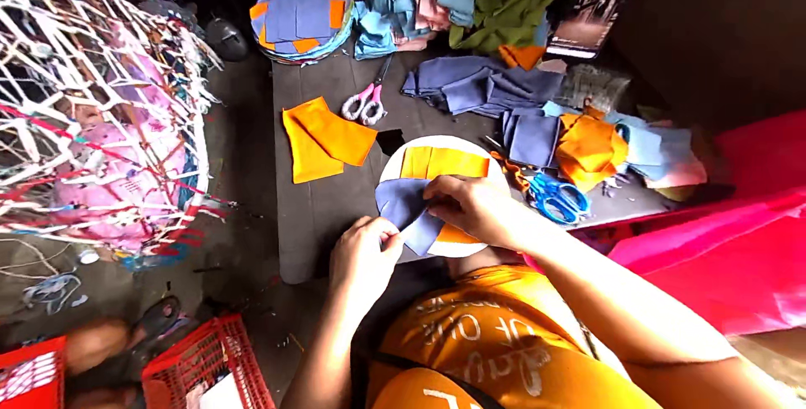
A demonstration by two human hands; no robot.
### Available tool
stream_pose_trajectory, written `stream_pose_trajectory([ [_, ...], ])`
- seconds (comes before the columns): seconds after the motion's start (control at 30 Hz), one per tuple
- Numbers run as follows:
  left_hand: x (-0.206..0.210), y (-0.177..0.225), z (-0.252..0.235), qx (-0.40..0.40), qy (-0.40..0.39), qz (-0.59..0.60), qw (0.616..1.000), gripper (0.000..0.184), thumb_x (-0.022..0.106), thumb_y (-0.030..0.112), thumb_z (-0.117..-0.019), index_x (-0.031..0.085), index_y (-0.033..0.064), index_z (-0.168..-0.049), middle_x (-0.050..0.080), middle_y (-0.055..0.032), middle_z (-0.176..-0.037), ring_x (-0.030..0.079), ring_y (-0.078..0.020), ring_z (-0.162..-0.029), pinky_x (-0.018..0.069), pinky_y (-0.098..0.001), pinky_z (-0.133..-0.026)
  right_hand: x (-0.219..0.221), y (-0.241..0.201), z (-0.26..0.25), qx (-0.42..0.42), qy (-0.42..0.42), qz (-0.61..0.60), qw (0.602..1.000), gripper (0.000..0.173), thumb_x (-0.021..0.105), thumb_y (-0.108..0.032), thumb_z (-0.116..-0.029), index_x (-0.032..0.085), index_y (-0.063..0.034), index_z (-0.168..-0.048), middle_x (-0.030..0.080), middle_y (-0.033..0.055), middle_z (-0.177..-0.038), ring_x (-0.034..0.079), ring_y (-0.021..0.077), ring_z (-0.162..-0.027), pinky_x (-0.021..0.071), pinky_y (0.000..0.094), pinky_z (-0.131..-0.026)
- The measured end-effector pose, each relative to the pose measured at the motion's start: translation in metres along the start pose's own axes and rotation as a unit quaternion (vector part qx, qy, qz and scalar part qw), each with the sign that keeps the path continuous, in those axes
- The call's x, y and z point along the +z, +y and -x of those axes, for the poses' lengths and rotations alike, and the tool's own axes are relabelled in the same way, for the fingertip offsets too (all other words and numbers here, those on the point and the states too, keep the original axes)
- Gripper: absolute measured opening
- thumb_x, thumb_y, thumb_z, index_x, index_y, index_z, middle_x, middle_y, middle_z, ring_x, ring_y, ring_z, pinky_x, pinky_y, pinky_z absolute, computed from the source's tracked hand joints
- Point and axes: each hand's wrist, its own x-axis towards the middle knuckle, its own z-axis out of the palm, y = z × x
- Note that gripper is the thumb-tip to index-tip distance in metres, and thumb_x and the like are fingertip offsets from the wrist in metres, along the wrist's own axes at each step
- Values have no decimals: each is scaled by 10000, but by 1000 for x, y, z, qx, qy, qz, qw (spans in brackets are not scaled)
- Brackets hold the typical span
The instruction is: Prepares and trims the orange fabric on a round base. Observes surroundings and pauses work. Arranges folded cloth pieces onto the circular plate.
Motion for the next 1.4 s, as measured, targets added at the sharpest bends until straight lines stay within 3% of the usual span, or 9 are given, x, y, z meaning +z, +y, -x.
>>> stream_pose_trajectory([
  [0.27, 4, 1, 1, 0, 26, -13, 1000, 148, 678, 180, -935, 744, 49, -959, 694, -98, -923, 666, -230, -857, 528, -433, -764, 7, 1, 0, 9, 24, 45, 999, 192, 717, -124, -921, 704, -1, -1067, 668, 140, -945, 675, 247, -788, 571, 398, -699],
  [0.4, 8, -2, 2, 12, 61, -2, 998, 210, 695, 217, -925, 708, 36, -1030, 685, -85, -883, 653, -216, -800, 530, -415, -725, 8, -2, 2, -1, 107, 102, 989, 83, 687, -49, -873, 689, 2, -938, 655, 170, -996, 691, 302, -832, 575, 446, -658],
  [0.7, 10, 7, 1, -22, 58, -31, 998, 173, 702, 186, -935, 712, 34, -1018, 693, -111, -898, 667, -252, -821, 533, -455, -741, 24, 2, -2, -51, 79, 120, 988, 109, 684, -123, -913, 721, -32, -867, 665, 131, -833, 687, 311, -835, 570, 424, -689],
  [0.77, 11, 3, 1, -7, 85, -14, 996, 180, 697, 184, -936, 714, 26, -1022, 689, -111, -877, 659, -228, -789, 536, -424, -725, 22, 3, 1, -58, 95, 120, 986, 130, 658, -128, -930, 725, -29, -876, 661, 132, -841, 684, 309, -845, 569, 421, -693],
  [0.87, 11, -12, 2, 12, 131, 138, 982, 225, 615, 151, -965, 671, -9, -1114, 661, -39, -848, 589, -51, -705, 490, -222, -649, 9, 1, 21, -96, 140, 122, 978, 213, 582, -188, -977, 737, -52, -923, 677, 101, -854, 679, 262, -843, 564, 379, -707],
  [0.93, 5, -15, 6, -21, 93, 351, 932, 230, 483, 73, -991, 576, -2, -1188, 587, 49, -827, 508, 35, -604, 429, -122, -544, 1, 0, 46, -137, 133, 138, 972, 258, 563, -252, -1012, 720, -52, -967, 691, 120, -875, 685, 286, -824, 563, 398, -677],
  [1.0, 2, -14, 13, -63, 54, 550, 831, 288, 313, 44, -1012, 531, 48, -1200, 587, 77, -796, 513, 31, -552, 450, -108, -506, 1, 4, 68, -183, 114, 187, 958, 258, 538, -280, -1039, 683, -72, -996, 678, 115, -897, 659, 289, -813, 539, 386, -662],
  [1.13, 6, -8, 25, -130, 42, 719, 681, 416, 219, 32, -987, 554, 42, -1235, 612, 19, -844, 614, -45, -638, 540, -164, -584, 6, 11, 89, -255, 100, 296, 915, 176, 463, -62, -1046, 638, -67, -1032, 674, 111, -953, 634, 269, -829, 483, 353, -669],
  [1.4, 10, 20, 39, -101, 16, 793, 600, 492, 242, -20, -946, 465, 10, -1383, 692, -110, -1183, 709, -181, -1039, 584, -298, -898, 26, 2, 82, -270, 113, 331, 897, 204, 461, -15, -1011, 664, -20, -980, 678, 125, -893, 629, 269, -763, 462, 363, -618],
])
